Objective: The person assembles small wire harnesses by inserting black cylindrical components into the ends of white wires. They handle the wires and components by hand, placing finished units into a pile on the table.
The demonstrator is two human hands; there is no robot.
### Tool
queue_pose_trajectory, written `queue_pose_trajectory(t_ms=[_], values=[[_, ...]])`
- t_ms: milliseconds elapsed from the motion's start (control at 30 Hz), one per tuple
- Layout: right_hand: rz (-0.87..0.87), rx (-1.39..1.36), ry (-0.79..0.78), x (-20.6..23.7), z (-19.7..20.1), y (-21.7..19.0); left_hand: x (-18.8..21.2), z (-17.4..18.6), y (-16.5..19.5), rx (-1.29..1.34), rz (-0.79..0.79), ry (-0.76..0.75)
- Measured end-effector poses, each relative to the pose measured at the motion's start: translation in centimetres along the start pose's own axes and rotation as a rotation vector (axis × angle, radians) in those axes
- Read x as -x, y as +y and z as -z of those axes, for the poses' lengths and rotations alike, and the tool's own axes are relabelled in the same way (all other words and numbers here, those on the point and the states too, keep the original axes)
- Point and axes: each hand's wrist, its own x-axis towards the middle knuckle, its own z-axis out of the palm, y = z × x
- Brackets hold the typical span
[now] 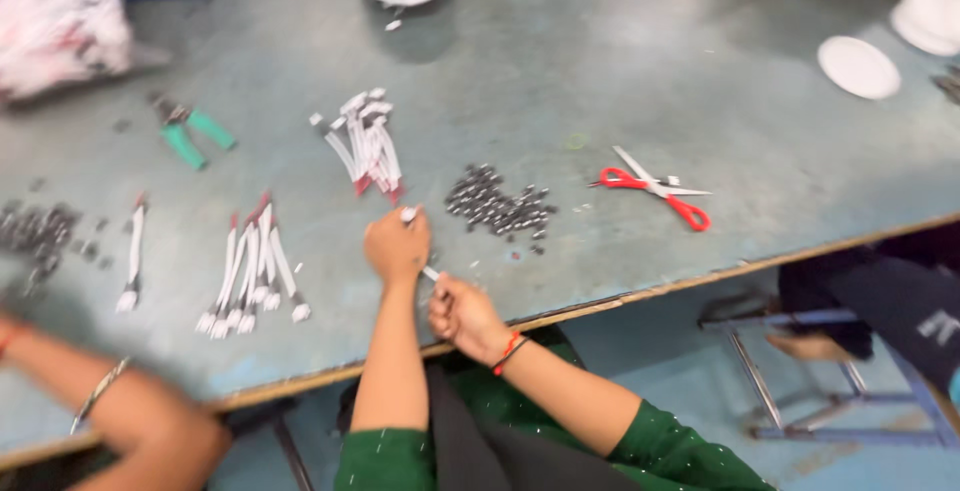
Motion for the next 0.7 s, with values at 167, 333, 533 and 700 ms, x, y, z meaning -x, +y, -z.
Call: queue_pose_trajectory(t_ms=[167,333,533,700], values=[[0.027,0.008,-0.063,0.32,-0.21,0.17,0.11,-0.08,-0.38,-0.020,0.100,-0.053],[0.035,0.009,-0.108,0.28,0.01,0.46,0.10,-0.12,-0.75,0.015,0.101,-0.036],[0.026,0.036,-0.081,0.37,-0.02,0.39,0.13,-0.31,-0.86,0.031,0.129,-0.045],[0.026,0.052,-0.093,0.61,-0.30,0.23,0.10,-0.20,-0.77,0.022,0.129,-0.046]])
